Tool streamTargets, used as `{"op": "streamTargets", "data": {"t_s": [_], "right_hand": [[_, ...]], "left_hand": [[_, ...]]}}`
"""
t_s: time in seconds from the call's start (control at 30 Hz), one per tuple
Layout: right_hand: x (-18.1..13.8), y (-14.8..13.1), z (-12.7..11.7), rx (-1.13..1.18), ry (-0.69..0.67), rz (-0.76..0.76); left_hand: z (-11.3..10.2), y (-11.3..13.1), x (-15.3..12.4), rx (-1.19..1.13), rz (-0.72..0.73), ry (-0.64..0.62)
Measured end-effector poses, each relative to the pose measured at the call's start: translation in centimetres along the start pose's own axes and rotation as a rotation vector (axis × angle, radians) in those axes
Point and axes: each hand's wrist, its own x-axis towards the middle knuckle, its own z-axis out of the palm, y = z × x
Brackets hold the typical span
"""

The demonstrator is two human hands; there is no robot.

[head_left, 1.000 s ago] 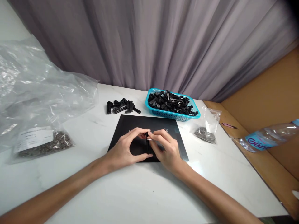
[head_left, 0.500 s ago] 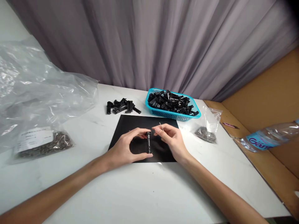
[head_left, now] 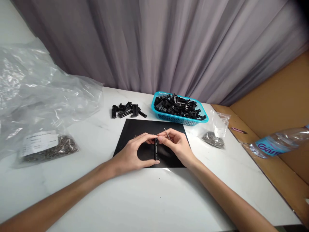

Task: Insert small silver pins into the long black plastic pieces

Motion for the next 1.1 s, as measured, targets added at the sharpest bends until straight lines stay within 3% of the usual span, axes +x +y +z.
{"op": "streamTargets", "data": {"t_s": [0.5,0.73,0.93,1.1], "right_hand": [[0.1,1.0,0.1,-0.181,0.033,-0.134],[0.1,0.0,-0.4,-0.259,0.055,-0.151],[-0.3,-1.9,-1.3,-0.481,0.247,-0.335],[-0.4,-1.9,-1.2,-0.274,0.139,-0.206]], "left_hand": [[0.2,-0.5,0.3,0.025,0.045,0.022],[0.1,-0.6,0.3,-0.01,-0.035,0.018],[-0.2,-0.7,0.1,0.041,-0.053,0.001],[-0.2,-0.7,0.1,0.051,-0.071,0.016]]}}
